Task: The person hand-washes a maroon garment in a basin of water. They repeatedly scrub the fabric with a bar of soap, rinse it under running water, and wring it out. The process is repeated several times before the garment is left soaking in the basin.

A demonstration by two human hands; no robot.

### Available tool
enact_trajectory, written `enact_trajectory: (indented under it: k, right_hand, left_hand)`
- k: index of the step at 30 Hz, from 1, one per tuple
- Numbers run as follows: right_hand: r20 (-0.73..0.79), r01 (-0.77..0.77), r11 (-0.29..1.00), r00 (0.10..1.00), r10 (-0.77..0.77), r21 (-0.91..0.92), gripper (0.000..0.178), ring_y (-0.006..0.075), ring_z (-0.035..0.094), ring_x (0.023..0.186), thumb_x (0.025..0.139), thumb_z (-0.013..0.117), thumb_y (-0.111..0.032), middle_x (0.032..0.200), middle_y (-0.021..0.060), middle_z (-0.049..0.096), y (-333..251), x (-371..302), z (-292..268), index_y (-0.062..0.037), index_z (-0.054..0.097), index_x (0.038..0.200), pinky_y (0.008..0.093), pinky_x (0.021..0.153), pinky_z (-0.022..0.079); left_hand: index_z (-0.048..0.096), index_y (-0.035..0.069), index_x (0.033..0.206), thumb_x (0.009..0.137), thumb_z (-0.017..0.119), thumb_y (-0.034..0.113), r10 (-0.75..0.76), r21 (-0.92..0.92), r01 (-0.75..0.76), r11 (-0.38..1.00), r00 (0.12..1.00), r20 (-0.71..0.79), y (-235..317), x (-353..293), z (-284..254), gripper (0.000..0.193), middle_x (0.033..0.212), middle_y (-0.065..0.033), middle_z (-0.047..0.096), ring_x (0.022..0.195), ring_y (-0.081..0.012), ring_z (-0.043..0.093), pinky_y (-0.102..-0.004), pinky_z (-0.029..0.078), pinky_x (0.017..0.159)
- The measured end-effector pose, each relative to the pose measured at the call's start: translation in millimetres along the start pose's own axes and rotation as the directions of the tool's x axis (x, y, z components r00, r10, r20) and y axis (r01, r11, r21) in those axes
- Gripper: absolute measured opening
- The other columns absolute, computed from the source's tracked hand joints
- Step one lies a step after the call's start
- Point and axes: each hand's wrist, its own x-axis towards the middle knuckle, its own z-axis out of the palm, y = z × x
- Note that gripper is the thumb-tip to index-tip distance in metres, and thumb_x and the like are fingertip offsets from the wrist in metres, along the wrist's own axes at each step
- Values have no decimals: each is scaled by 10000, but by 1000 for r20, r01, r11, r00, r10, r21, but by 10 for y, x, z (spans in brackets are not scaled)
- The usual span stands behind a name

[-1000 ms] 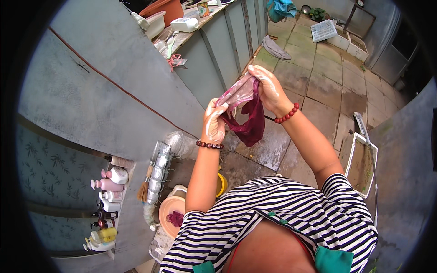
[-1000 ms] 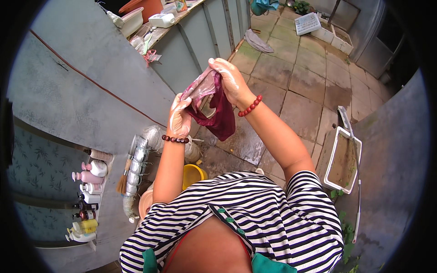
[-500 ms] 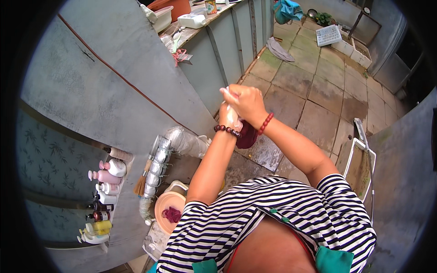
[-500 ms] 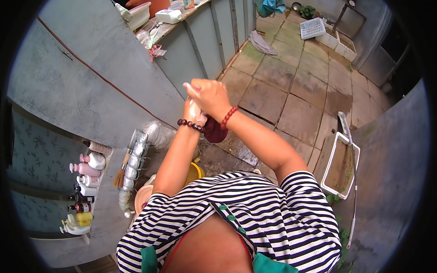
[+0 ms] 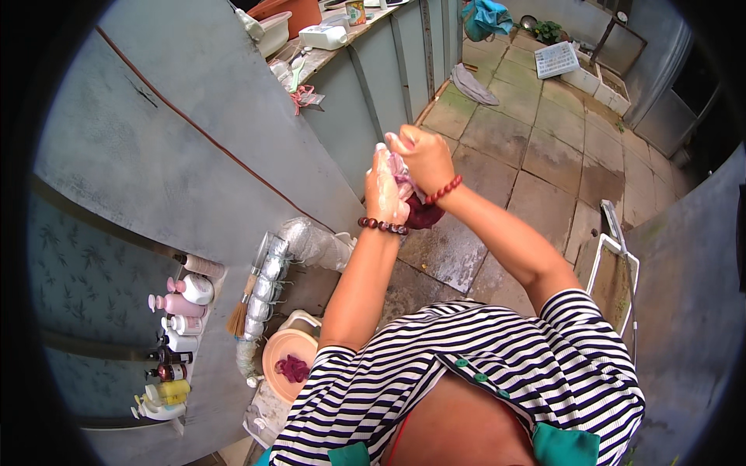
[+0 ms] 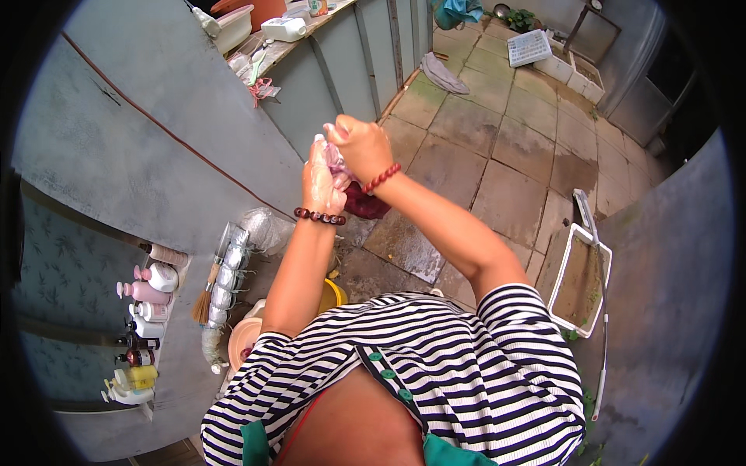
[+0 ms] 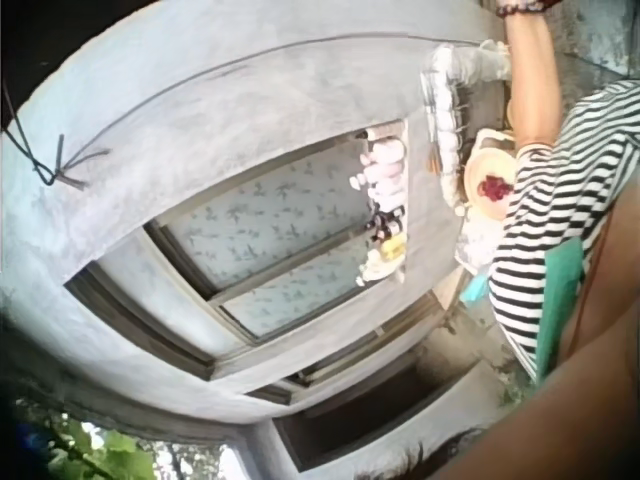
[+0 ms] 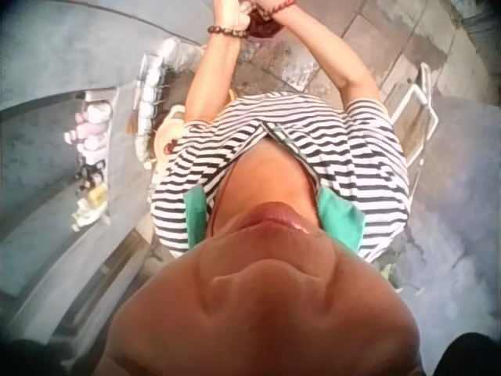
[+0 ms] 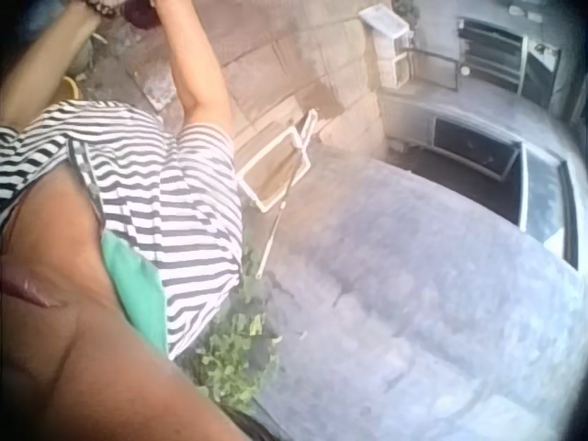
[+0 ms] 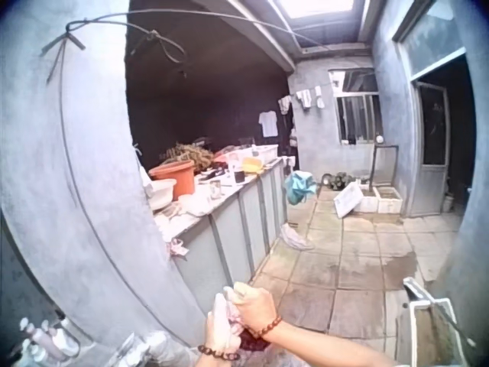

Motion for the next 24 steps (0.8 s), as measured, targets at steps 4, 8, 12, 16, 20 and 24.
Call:
enact_trajectory:
  k: [4,8,12,16,20,24]
  right_hand:
    - [20,314,949,949,-314,-23,369,352,535,488,872,665,-312,553,159,510,-345,-411,-9,-84,507,629,421,486,448]
    - [4,-10,999,1000,11,-34,363,397,532,545,885,643,-316,595,193,535,11,110,-51,-56,514,668,444,498,452]
    - [8,305,945,951,-308,120,301,393,528,543,858,685,-270,608,193,533,-241,-490,-78,-66,543,687,427,517,456]
    - [-6,127,989,992,-128,-71,363,399,494,521,877,673,-271,579,199,492,-123,-23,-39,-40,479,674,439,494,428]
    - [-68,179,982,982,-175,56,331,360,483,486,862,696,-241,556,170,490,-38,-145,-145,-41,501,683,397,466,424]
    - [-28,323,946,946,-322,28,317,405,520,539,868,689,-221,570,177,501,-175,-426,-24,-50,492,687,415,475,431]
  left_hand:
    - [489,140,734,1001,502,395,28,-295,-38,955,999,-39,-86,-107,204,370,604,43,461,489,-94,452,-250,359,439]
    - [503,116,842,1023,448,338,-41,57,37,998,997,71,-211,-76,-1,292,598,13,484,401,-105,417,-239,283,346]
    - [488,141,762,1006,488,356,29,-220,-15,975,998,62,-270,336,-195,325,614,27,487,498,-101,460,-282,358,437]
    - [488,139,772,1016,464,329,-34,189,37,981,999,-19,-246,49,-2,309,584,26,482,395,-102,399,-246,292,358]
    - [497,127,763,1015,458,410,2,-54,-4,999,999,-33,-150,-48,143,381,565,29,449,422,-96,415,-257,310,380]
    - [496,127,728,1008,477,421,48,46,-42,998,987,-155,-190,-76,220,406,561,41,432,446,-84,422,-249,302,404]
